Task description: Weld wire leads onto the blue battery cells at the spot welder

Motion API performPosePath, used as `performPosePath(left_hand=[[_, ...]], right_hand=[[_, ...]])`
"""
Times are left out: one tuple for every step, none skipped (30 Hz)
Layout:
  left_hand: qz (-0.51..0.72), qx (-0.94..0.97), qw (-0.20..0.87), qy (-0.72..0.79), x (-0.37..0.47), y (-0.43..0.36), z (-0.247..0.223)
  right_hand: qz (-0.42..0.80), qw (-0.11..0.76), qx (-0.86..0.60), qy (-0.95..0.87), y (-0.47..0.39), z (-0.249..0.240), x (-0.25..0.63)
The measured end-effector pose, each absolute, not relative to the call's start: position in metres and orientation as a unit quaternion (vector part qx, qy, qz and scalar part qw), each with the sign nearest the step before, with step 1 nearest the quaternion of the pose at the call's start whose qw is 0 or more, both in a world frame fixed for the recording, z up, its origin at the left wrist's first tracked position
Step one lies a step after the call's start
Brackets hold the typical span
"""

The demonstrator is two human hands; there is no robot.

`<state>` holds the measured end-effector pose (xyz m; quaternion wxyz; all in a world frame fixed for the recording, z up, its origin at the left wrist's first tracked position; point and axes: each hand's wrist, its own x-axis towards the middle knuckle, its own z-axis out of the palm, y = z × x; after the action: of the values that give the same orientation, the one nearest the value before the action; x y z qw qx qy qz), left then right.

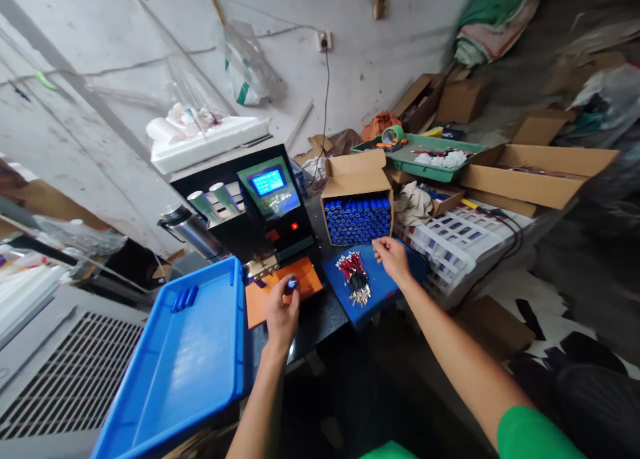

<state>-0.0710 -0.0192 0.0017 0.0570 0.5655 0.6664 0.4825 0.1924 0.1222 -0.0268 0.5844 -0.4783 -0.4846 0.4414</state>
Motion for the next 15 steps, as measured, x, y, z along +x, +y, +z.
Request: performPosePath(left_hand=[[0.49, 0.572, 0.057, 0.656, -0.064, -0.014, 0.006], [0.498, 0.578, 0.058, 0.644, -0.057, -0.008, 0.01], [0.504, 0.585, 0.059, 0.632, -0.049, -0.001, 0.015], [0.507, 0.593, 0.057, 0.622, -0.042, 0.008, 0.02], [0.506, 0.602, 0.052, 0.615, -0.034, 0.018, 0.025], [0.501, 0.612, 0.044, 0.611, -0.027, 0.028, 0.03], [0.493, 0.623, 0.033, 0.607, -0.02, 0.04, 0.036], [0.486, 0.634, 0.018, 0.601, -0.013, 0.052, 0.041], [0.481, 0.647, 0.001, 0.592, -0.007, 0.064, 0.046], [0.478, 0.659, -0.016, 0.58, -0.002, 0.077, 0.05], [0.479, 0.67, -0.036, 0.566, 0.002, 0.088, 0.055], [0.483, 0.676, -0.055, 0.554, 0.005, 0.1, 0.058], [0.488, 0.677, -0.071, 0.546, 0.008, 0.111, 0.061], [0.493, 0.675, -0.082, 0.543, 0.01, 0.121, 0.063], [0.497, 0.671, -0.089, 0.543, 0.012, 0.13, 0.065]], right_hand=[[0.424, 0.59, -0.492, -0.48, 0.127, -0.035, 0.201], [0.408, 0.595, -0.502, -0.477, 0.13, -0.042, 0.208], [0.392, 0.6, -0.508, -0.477, 0.133, -0.048, 0.212], [0.379, 0.601, -0.513, -0.481, 0.134, -0.053, 0.214], [0.369, 0.599, -0.515, -0.49, 0.134, -0.056, 0.215], [0.358, 0.597, -0.518, -0.498, 0.134, -0.058, 0.214], [0.345, 0.596, -0.522, -0.504, 0.134, -0.058, 0.213], [0.336, 0.595, -0.523, -0.509, 0.133, -0.058, 0.212], [0.332, 0.595, -0.523, -0.513, 0.132, -0.057, 0.21], [0.331, 0.595, -0.521, -0.515, 0.132, -0.056, 0.21], [0.333, 0.594, -0.519, -0.516, 0.132, -0.055, 0.209], [0.337, 0.594, -0.517, -0.517, 0.132, -0.055, 0.209], [0.341, 0.592, -0.515, -0.517, 0.132, -0.055, 0.209], [0.343, 0.591, -0.514, -0.518, 0.132, -0.055, 0.209], [0.343, 0.59, -0.513, -0.52, 0.133, -0.056, 0.209]])
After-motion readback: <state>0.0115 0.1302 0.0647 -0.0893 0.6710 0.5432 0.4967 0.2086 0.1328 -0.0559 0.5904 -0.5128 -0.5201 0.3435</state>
